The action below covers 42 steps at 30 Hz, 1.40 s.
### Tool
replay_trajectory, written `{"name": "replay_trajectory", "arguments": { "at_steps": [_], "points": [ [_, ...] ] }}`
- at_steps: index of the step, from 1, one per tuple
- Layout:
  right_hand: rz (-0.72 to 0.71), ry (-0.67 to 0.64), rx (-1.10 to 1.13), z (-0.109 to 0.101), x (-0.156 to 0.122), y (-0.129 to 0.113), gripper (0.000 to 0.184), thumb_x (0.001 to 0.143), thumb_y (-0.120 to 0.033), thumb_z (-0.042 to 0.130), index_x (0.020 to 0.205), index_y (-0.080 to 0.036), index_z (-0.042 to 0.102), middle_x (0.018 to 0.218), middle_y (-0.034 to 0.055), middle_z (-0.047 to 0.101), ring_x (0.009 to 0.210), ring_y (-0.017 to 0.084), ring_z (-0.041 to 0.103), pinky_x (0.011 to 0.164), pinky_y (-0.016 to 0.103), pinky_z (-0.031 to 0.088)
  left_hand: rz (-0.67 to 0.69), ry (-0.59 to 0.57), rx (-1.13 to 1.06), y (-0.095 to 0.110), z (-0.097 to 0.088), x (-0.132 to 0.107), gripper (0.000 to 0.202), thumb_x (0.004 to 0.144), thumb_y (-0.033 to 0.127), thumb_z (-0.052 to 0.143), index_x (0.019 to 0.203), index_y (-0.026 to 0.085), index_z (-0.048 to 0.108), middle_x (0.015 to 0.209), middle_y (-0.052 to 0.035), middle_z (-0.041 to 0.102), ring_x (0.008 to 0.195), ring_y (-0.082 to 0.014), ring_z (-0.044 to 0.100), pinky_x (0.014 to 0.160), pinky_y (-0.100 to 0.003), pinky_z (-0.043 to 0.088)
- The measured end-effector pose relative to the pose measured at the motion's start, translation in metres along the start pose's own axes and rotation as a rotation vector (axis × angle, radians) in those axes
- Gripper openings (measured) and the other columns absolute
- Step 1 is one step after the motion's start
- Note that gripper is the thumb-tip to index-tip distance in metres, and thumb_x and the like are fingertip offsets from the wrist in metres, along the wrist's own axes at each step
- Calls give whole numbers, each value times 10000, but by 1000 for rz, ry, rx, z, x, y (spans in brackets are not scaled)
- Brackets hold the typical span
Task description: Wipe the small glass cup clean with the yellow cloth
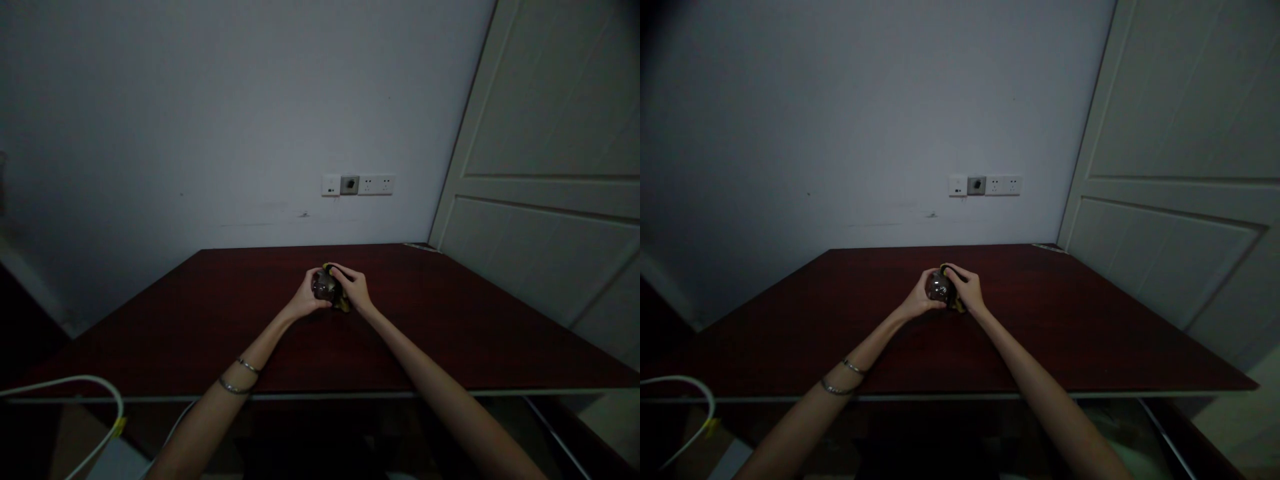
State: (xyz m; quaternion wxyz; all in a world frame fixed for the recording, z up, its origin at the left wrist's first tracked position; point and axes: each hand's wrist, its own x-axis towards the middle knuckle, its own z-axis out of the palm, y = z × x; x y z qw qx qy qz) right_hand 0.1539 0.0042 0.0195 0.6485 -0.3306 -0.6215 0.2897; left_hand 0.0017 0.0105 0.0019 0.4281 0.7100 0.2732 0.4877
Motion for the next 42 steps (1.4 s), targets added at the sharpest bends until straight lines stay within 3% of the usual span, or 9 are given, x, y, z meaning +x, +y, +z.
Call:
{"name": "replay_trajectory", "arguments": {
  "at_steps": [7,9,17,20,24,27,33,36,42],
  "points": [
    [-433,-159,-288,0,-12,-11,276,779,-276,590,1050,-286,641,1178,29,598,1103,206,528,973,403,400,77,-7,94,5,0,-2,807,510,152,768,1193,172,336,1210,-118,452,1113,-253,463,943,-401,375],
    [-482,-201,-328,0,-12,-12,286,782,-265,587,1063,-293,633,1186,30,592,1102,204,525,968,403,404,100,-16,106,5,-1,-2,797,525,161,760,1201,171,338,1228,-121,439,1130,-257,452,952,-404,367],
    [-262,-60,-252,1,-5,-2,248,812,-322,536,1017,-252,655,1055,43,657,1017,194,586,936,365,441,55,-24,228,3,1,-3,876,469,75,747,1239,163,339,1220,-108,467,1118,-259,465,960,-402,367],
    [-353,-102,-341,2,-9,-5,260,807,-308,543,1044,-270,642,1113,44,631,1048,202,561,936,385,433,31,15,208,2,1,-2,846,457,78,751,1209,152,370,1177,-108,495,1083,-258,490,930,-403,393],
    [-551,-279,-454,4,-16,-13,284,779,-270,580,1057,-301,633,1180,26,595,1105,217,507,959,422,404,104,76,150,-4,-2,1,664,548,111,707,1145,139,418,1140,-114,515,1050,-232,514,932,-397,391],
    [-578,-326,-440,6,-15,-16,287,771,-257,594,1049,-313,635,1183,17,593,1117,220,500,970,441,391,111,87,104,-5,-3,3,620,552,128,714,1111,136,447,1111,-108,535,1025,-227,530,923,-399,399],
    [-215,-61,-136,5,-3,-9,254,801,-320,550,1019,-251,659,1113,45,636,1054,206,570,955,384,424,-20,72,35,1,2,2,842,432,143,804,1179,142,415,1171,-122,528,1077,-251,515,945,-404,389],
    [-76,-6,-39,2,-1,-3,269,797,-353,549,997,-221,671,1038,54,671,1008,216,601,935,388,444,-99,75,9,0,4,2,849,434,165,811,1178,131,406,1149,-127,549,1046,-241,540,930,-397,406],
    [-397,-192,-231,0,-12,-13,255,786,-279,582,1031,-292,651,1224,15,566,1144,204,508,1005,407,378,-79,131,-22,0,2,5,706,493,180,783,1119,114,465,1116,-135,572,998,-238,566,905,-386,425]
  ]
}}
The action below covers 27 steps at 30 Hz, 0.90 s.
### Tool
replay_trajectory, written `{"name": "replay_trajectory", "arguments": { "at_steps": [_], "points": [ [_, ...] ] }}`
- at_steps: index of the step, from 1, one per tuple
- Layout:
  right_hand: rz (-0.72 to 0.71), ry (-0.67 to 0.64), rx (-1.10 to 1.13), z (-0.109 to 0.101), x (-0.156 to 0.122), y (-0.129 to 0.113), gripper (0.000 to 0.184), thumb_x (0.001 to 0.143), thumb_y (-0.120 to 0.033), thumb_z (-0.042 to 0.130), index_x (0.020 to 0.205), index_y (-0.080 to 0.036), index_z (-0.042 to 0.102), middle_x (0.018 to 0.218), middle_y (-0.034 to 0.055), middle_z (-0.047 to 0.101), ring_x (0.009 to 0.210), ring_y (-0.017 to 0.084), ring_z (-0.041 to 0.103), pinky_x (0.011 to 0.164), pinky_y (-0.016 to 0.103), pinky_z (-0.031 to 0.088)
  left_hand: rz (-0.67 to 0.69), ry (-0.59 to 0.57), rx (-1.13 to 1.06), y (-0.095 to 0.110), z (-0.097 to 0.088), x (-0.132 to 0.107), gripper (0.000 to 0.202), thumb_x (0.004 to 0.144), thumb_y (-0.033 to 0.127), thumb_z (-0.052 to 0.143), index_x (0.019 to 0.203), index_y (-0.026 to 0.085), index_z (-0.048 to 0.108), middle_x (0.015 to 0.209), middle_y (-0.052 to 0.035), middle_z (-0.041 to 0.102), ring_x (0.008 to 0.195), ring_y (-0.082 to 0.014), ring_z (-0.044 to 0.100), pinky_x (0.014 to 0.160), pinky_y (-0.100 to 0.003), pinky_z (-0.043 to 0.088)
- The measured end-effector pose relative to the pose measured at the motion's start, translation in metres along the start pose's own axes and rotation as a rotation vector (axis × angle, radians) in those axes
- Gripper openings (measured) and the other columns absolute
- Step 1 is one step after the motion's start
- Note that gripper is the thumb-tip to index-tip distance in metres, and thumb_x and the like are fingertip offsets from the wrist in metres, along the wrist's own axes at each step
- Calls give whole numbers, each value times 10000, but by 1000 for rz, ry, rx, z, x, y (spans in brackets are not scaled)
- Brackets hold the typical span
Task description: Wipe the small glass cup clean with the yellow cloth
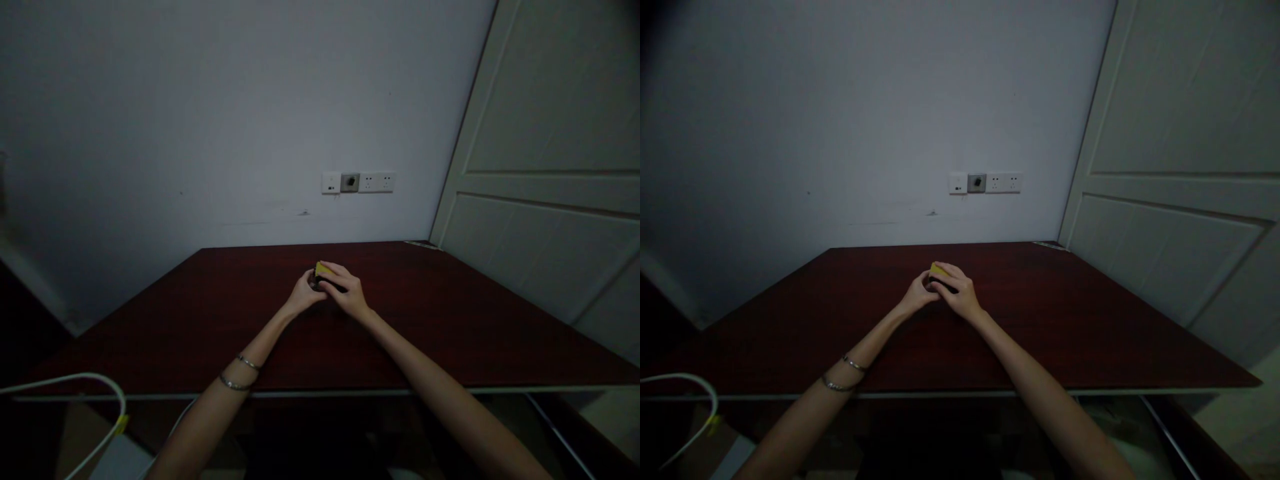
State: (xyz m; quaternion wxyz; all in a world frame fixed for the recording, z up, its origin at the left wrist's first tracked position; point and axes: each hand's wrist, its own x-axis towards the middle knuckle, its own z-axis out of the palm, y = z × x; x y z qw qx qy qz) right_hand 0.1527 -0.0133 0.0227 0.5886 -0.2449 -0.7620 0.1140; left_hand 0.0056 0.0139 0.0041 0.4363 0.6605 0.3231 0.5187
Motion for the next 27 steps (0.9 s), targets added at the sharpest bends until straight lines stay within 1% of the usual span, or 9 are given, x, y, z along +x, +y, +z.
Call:
{"name": "replay_trajectory", "arguments": {
  "at_steps": [2,4,6,9,12,15,21,23,27],
  "points": [
    [-89,-74,-52,0,-1,-4,270,772,-262,601,1034,-311,646,1240,5,552,1167,209,487,1016,428,363,47,11,-11,1,-1,1,708,486,169,781,1119,119,469,1135,-133,566,1018,-241,556,912,-377,421],
    [-99,-78,-59,0,0,-5,283,771,-259,601,1046,-314,640,1247,5,546,1170,209,484,1014,430,366,79,7,4,2,-1,0,700,495,169,772,1124,128,468,1128,-123,571,1016,-238,557,904,-373,427],
    [-29,-7,-22,1,2,-2,271,787,-273,577,1049,-299,641,1242,14,551,1153,205,500,1004,410,381,95,-1,51,4,-1,-1,696,500,175,767,1127,127,469,1108,-118,578,1004,-236,562,891,-372,434],
    [171,141,91,2,5,5,258,803,-329,541,1022,-262,660,1152,33,617,1082,206,559,976,392,411,89,-31,141,5,0,-4,754,476,191,785,1152,117,459,1103,-123,578,988,-236,567,881,-373,440],
    [299,188,156,2,6,10,280,792,-375,541,992,-232,675,1044,41,671,1020,216,597,951,396,434,45,-54,188,5,2,-6,789,474,221,793,1177,112,451,1067,-119,599,952,-235,582,858,-378,454],
    [207,143,85,0,4,7,259,798,-338,544,1012,-254,666,1108,29,642,1065,209,571,972,390,417,8,-45,190,3,2,-5,712,497,234,782,1135,106,493,1021,-110,621,920,-233,592,838,-377,462],
    [-120,-104,-88,-1,-1,-3,281,766,-255,604,1037,-315,643,1230,6,560,1150,209,504,1010,436,369,63,-11,104,5,0,-2,614,539,189,741,1108,105,524,1058,-115,613,959,-236,578,856,-365,454],
    [-104,-90,-83,-1,0,-4,283,768,-256,602,1041,-322,640,1233,5,558,1152,211,502,1005,440,374,82,-11,91,6,0,-2,627,531,180,743,1114,112,522,1054,-107,614,966,-236,577,866,-366,450],
    [93,86,36,0,4,1,251,796,-294,561,1030,-294,652,1196,16,587,1116,207,535,989,406,398,101,-35,109,8,0,-3,690,506,185,767,1141,118,504,1077,-105,603,975,-237,576,875,-365,448]
  ]
}}
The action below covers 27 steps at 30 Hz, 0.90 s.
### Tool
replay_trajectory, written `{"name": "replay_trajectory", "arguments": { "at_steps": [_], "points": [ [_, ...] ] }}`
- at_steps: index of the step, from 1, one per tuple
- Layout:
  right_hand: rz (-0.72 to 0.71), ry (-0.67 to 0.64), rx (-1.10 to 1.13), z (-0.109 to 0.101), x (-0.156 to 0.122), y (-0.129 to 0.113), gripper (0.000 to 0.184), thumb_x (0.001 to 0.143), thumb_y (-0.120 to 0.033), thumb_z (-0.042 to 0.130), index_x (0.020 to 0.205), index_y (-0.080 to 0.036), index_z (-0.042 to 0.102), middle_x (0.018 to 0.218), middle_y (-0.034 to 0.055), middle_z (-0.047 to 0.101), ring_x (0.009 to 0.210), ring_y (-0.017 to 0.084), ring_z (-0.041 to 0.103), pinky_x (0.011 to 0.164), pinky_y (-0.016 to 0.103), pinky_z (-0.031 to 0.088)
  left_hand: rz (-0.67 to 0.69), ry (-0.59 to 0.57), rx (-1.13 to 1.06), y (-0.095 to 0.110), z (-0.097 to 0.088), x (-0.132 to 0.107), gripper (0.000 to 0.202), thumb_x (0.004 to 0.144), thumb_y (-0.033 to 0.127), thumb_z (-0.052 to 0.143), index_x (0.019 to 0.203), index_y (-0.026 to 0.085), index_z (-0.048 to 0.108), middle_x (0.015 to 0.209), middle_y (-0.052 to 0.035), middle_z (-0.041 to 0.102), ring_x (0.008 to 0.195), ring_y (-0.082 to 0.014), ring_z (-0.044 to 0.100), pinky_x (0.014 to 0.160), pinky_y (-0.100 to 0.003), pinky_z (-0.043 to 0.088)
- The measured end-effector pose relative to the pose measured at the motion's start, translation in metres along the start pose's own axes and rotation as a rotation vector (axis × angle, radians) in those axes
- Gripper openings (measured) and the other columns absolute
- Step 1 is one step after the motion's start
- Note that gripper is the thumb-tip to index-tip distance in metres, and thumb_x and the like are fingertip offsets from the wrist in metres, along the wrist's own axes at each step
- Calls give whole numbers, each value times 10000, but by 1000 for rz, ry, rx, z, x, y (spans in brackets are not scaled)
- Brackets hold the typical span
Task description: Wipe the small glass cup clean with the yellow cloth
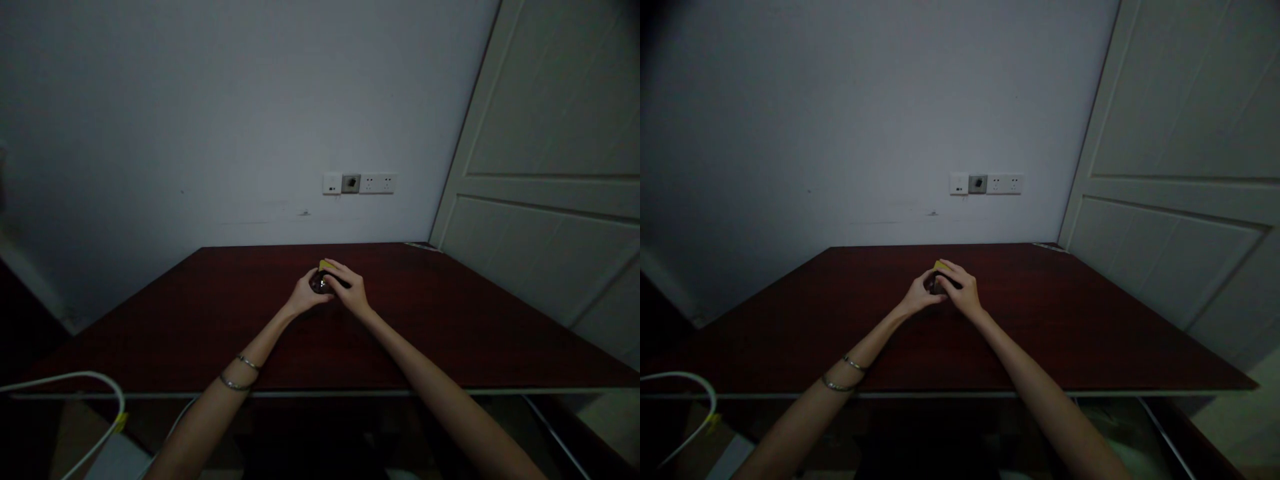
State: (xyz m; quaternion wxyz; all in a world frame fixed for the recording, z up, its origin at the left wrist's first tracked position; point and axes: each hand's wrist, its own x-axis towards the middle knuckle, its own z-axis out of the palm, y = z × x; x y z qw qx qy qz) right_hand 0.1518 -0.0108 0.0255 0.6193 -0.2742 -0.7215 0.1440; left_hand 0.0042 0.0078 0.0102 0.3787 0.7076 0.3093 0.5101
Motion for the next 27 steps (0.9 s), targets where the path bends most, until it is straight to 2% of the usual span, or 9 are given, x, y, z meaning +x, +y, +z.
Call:
{"name": "replay_trajectory", "arguments": {
  "at_steps": [4,6,8,13,15,17,23,25,27],
  "points": [
    [192,84,155,1,5,7,269,783,-361,562,1004,-251,671,1081,22,655,1062,218,576,979,399,412,-14,-3,9,4,2,-2,765,475,202,793,1167,122,478,1113,-111,589,984,-236,574,890,-374,444],
    [207,96,168,1,5,8,277,782,-363,562,1009,-246,669,1073,24,659,1059,221,578,975,399,416,-49,2,-15,6,4,-3,764,466,203,796,1157,114,484,1098,-112,597,969,-232,582,886,-374,448],
    [138,79,125,1,2,5,262,790,-335,562,1019,-260,663,1123,23,634,1081,214,563,982,394,410,-85,26,-63,6,5,-2,734,464,201,793,1132,105,503,1081,-113,606,952,-232,588,881,-375,449],
    [-147,-105,-41,-1,-4,-5,278,776,-257,595,1043,-317,643,1230,0,560,1164,207,492,1016,409,369,-116,96,-204,1,4,1,654,484,196,759,1096,108,544,1051,-103,624,959,-250,590,877,-387,450],
    [-174,-105,-40,-1,-4,-6,284,775,-251,596,1048,-317,640,1235,1,556,1166,207,490,1016,406,370,-112,80,-226,1,3,1,662,485,194,759,1107,120,546,1071,-98,620,981,-255,583,884,-390,447],
    [-121,-47,-1,-1,-2,-5,268,788,-264,579,1044,-305,645,1230,7,560,1148,205,508,1008,395,381,-116,51,-239,2,2,0,663,498,207,765,1117,125,543,1083,-99,618,985,-254,583,884,-391,448],
    [175,131,184,-1,4,3,299,797,-368,545,1044,-238,652,1108,34,642,1075,220,569,988,404,403,-144,-2,-249,5,2,-2,692,490,226,796,1123,112,540,1081,-107,620,950,-236,603,880,-379,455],
    [165,129,175,-2,3,3,299,797,-368,545,1043,-238,652,1107,33,642,1072,219,571,990,408,400,-165,0,-257,6,3,-2,677,494,235,796,1110,105,549,1070,-111,626,941,-232,606,872,-369,459],
    [74,88,121,-4,1,1,272,796,-334,555,1040,-262,653,1154,20,615,1099,215,552,1001,403,390,-179,28,-278,6,3,-2,651,496,244,795,1088,101,563,1055,-111,634,930,-225,607,863,-358,461]
  ]
}}
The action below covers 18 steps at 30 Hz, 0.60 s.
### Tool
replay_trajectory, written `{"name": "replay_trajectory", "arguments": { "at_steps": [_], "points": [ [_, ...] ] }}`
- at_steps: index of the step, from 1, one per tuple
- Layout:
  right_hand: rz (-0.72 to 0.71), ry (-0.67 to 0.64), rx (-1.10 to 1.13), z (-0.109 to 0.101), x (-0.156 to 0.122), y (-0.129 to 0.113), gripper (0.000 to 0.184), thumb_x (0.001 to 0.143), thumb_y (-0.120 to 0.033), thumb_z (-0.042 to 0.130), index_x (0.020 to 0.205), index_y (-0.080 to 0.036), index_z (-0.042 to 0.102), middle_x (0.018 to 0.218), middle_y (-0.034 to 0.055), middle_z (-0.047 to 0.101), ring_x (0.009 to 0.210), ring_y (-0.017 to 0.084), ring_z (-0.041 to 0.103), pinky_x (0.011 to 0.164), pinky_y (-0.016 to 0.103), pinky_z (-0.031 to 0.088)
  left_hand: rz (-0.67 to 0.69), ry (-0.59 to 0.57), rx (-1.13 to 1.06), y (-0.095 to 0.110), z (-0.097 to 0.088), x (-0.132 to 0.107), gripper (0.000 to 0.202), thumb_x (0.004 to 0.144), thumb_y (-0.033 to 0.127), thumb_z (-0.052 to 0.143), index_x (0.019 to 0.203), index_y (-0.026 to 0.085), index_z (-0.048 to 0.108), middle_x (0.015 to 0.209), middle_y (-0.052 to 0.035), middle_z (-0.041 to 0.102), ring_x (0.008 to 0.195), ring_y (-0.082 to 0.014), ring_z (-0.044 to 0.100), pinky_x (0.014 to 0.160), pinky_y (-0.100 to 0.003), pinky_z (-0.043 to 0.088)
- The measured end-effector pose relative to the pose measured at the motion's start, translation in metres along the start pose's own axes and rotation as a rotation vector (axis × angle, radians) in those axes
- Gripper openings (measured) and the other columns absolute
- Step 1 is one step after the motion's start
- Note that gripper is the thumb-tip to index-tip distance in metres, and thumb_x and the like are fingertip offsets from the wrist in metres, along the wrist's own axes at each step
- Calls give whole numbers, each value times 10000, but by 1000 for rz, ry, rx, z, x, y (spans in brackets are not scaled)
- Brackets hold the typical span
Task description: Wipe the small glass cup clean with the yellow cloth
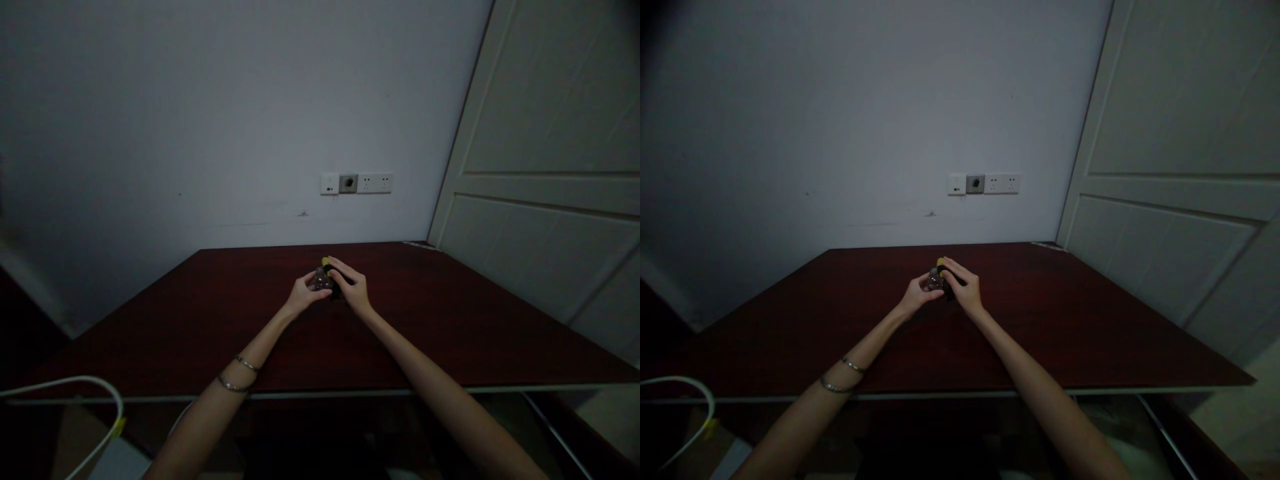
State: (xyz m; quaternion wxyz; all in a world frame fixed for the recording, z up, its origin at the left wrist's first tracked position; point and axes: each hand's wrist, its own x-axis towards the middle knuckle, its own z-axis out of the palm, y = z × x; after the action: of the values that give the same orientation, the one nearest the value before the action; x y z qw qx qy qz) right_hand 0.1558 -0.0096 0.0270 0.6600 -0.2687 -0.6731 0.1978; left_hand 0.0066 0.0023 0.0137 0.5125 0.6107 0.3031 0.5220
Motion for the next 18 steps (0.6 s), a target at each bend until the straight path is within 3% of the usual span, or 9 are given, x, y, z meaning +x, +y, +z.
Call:
{"name": "replay_trajectory", "arguments": {
  "at_steps": [3,6,14,18],
  "points": [
    [-158,-100,-88,-2,-3,-4,269,782,-273,582,1042,-299,647,1222,0,565,1132,209,525,1005,393,389,15,44,-35,1,0,0,612,498,264,793,1049,96,586,1022,-107,648,913,-220,607,850,-348,463],
    [-212,-136,-114,-3,-4,-6,284,773,-251,593,1048,-302,643,1231,-3,558,1139,205,519,1006,382,389,35,34,-23,1,-1,0,628,493,275,793,1057,94,584,1018,-111,649,914,-228,607,835,-350,469],
    [118,32,8,-3,4,5,271,800,-353,548,1009,-230,669,1045,26,671,1014,217,604,951,392,439,34,-68,75,1,0,0,719,485,239,797,1140,102,533,1107,-116,611,946,-219,604,872,-347,460],
    [-4,15,-19,-2,1,0,255,799,-313,557,1028,-264,658,1118,10,636,1070,206,572,983,385,410,0,24,19,2,0,1,674,444,244,811,1060,97,582,1053,-106,639,907,-216,614,850,-348,470]
  ]
}}
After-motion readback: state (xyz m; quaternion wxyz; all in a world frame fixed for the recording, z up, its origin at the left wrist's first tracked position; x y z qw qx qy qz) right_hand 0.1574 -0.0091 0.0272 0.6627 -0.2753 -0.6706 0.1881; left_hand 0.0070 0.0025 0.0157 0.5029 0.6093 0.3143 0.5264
